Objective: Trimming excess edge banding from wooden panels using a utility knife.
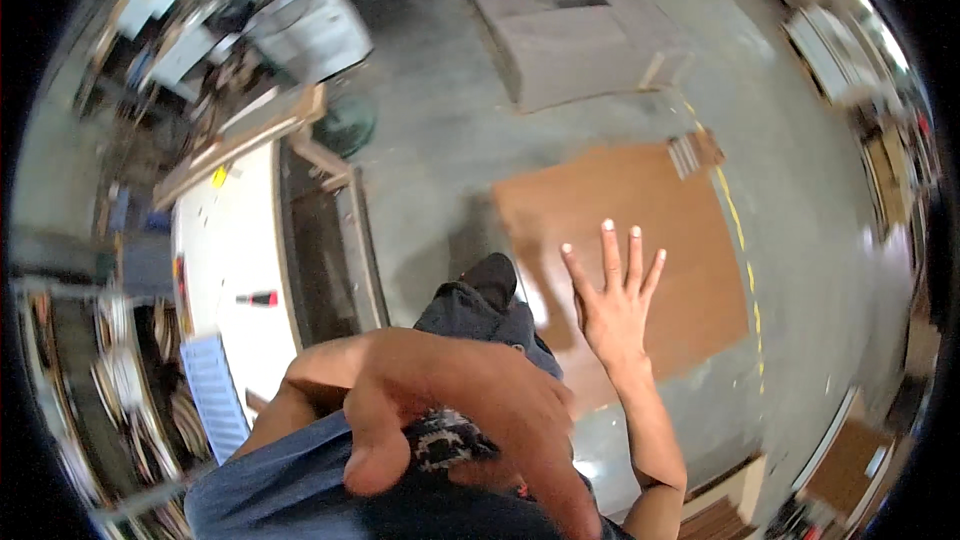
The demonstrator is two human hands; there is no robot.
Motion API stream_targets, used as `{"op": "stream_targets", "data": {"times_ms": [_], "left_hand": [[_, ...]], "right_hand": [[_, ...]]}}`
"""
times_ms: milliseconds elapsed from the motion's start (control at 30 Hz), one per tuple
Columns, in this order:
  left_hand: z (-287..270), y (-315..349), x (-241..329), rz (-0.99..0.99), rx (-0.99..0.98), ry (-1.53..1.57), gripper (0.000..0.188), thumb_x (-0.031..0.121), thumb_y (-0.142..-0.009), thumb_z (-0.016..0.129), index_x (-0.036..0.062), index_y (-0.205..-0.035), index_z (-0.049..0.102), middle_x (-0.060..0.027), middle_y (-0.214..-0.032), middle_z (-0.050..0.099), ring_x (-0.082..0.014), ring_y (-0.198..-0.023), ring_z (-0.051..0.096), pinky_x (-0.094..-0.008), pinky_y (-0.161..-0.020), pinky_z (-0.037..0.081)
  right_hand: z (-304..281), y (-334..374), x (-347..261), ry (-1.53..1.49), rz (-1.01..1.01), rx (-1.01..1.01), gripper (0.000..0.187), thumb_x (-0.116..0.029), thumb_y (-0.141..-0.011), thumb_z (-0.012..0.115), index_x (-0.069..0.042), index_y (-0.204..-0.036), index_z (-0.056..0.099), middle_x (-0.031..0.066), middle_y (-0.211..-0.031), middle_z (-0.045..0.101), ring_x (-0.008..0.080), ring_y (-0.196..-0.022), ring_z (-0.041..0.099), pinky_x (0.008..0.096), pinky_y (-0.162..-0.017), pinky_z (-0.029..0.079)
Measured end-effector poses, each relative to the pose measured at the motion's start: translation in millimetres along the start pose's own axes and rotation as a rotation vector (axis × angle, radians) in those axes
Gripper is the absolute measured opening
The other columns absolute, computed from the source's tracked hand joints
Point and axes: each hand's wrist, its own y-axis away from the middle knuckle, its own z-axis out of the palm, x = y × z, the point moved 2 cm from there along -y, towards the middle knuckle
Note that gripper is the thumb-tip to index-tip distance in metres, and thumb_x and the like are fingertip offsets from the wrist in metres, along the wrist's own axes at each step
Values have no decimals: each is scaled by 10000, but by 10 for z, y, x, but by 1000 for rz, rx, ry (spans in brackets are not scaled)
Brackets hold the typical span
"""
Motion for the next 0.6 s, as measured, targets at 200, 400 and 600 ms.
{"op": "stream_targets", "data": {"times_ms": [200,400,600], "left_hand": [[771,253,471,561,187,121,864,660,-909,591,-148,-1213,604,37,-512,463,-47,-349,429,-260,-313,262],[1222,1355,1251,696,308,-367,810,681,-874,602,-94,-1111,628,10,-618,521,-100,-448,475,-272,-426,309],[1934,2355,1788,1073,314,-509,785,597,-881,679,-113,-1209,619,23,-580,520,-37,-400,460,-236,-342,275]], "right_hand": [[-61,-505,-839,-329,-240,-196,553,-184,-900,643,-230,-1435,512,158,-1509,422,393,-1367,402,579,-1160,267],[594,-682,-1910,-369,-531,-655,516,-195,-906,647,-125,-1404,531,167,-1284,616,372,-1160,574,486,-1054,411],[1061,-999,-3516,-285,-931,-769,479,-97,-929,515,-107,-1408,522,170,-1298,614,373,-1140,609,444,-1014,472]]}}
